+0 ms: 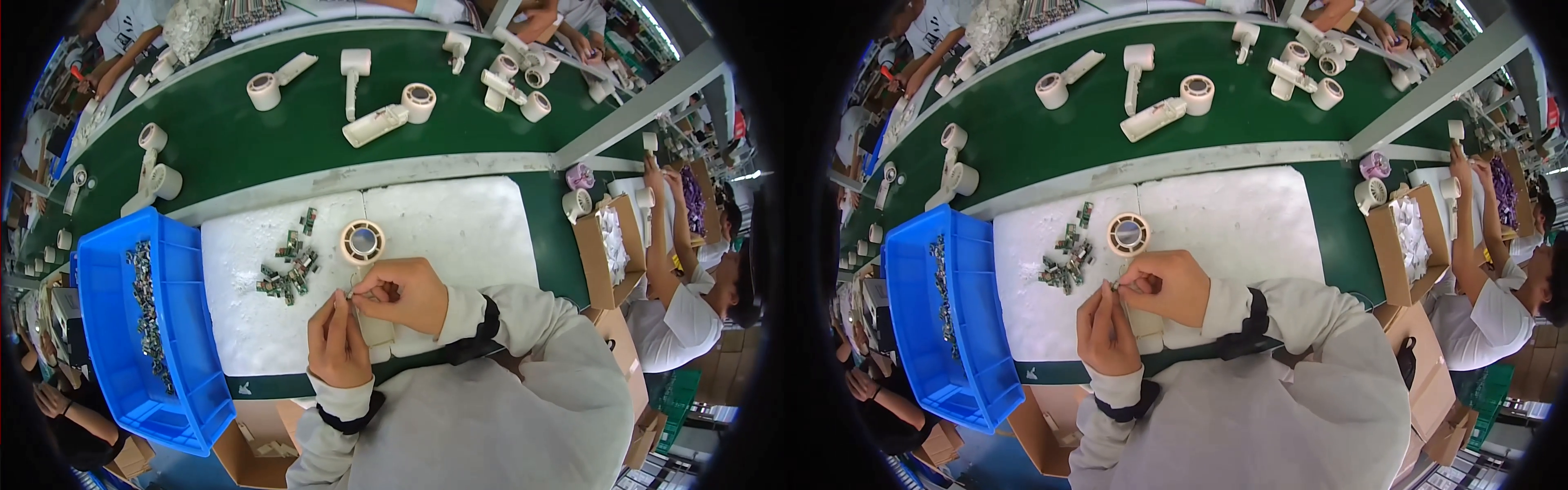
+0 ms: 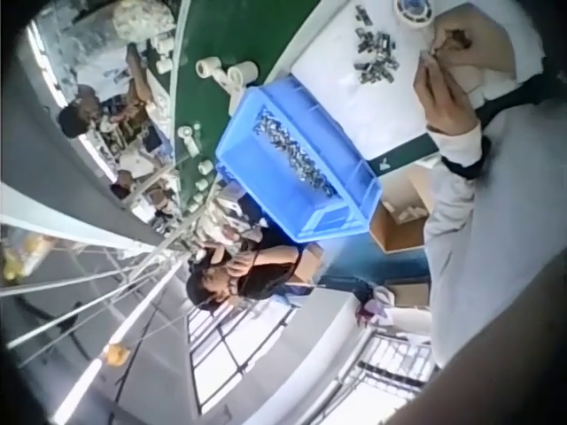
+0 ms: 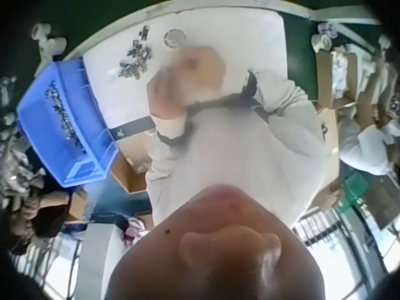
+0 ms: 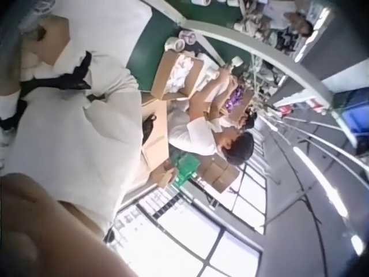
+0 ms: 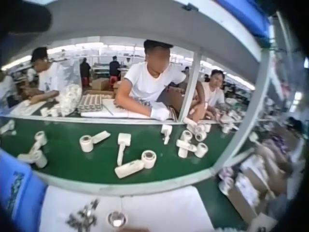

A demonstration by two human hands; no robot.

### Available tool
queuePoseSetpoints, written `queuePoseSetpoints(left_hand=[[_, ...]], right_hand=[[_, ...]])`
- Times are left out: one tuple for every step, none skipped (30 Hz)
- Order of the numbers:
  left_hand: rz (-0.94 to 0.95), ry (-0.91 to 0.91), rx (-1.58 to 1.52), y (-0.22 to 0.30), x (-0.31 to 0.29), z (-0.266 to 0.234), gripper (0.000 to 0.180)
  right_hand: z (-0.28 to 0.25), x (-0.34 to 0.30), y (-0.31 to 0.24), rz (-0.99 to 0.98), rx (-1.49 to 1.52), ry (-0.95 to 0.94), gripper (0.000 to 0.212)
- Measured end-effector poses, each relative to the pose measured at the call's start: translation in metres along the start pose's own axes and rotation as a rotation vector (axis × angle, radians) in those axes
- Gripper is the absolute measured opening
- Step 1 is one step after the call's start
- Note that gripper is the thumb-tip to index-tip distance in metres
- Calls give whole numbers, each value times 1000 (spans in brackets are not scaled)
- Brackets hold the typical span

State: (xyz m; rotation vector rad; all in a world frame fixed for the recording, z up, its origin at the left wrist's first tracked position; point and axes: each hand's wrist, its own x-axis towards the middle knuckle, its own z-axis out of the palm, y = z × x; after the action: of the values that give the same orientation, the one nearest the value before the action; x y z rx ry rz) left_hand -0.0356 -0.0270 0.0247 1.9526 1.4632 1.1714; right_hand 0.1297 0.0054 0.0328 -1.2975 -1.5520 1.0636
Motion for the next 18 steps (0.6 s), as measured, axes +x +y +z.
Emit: queuePoseSetpoints(left_hand=[[-11, -27, -21, -1, 2, -2, 38], [-3, -20, -24, -2, 5, -4, 38], [-10, -42, -33, -2, 9, -8, 37], [-21, -71, -42, 1, 12, -13, 36], [-32, -101, -50, 3, 14, -16, 35], [-27, -102, -52, 4, 15, -17, 35], [-14, -102, -60, 4, 18, -17, 35], [-1, -103, -68, 4, 20, -17, 34], [15, -100, -74, 4, 23, -17, 33], [22, -100, -75, 4, 24, -17, 33], [21, -83, -82, 4, 25, -16, 33], [20, -66, -89, 4, 26, -14, 33], [19, -49, -96, 4, 27, -12, 33], [23, -53, -98, 5, 27, -11, 33], [14, -39, -109, 5, 27, -9, 33], [5, -26, -119, 6, 27, -7, 33], [-5, -13, -129, 6, 28, -6, 33], [-2, -17, -129, 6, 28, -5, 33]], right_hand=[[-4, 1, 0, 19, 31, -40, 12], [-7, 3, 0, 40, 63, -80, 12], [-10, 6, -1, 31, 58, -78, 12], [-13, 8, -2, 19, 39, -99, 12], [-16, 10, -4, 7, 20, -119, 12], [-18, 11, -6, -4, 1, -139, 12], [-20, 12, -9, -5, -1, -134, 12], [-21, 12, -13, -4, -3, -115, 12], [-23, 14, -17, -8, -5, -98, 13], [-24, 16, -20, -11, -8, -79, 14], [-23, 17, -20, -15, -10, -73, 14], [-22, 17, -20, -14, -3, -35, 16], [-20, 17, -20, -12, 5, 3, 18], [-19, 16, -20, -9, 13, 40, 20], [-19, 15, -20, -9, 12, 46, 20], [-19, 14, -20, 43, 56, 43, 20], [-19, 13, -19, 94, 101, 39, 20], [-18, 12, -19, 145, 147, 35, 21]])
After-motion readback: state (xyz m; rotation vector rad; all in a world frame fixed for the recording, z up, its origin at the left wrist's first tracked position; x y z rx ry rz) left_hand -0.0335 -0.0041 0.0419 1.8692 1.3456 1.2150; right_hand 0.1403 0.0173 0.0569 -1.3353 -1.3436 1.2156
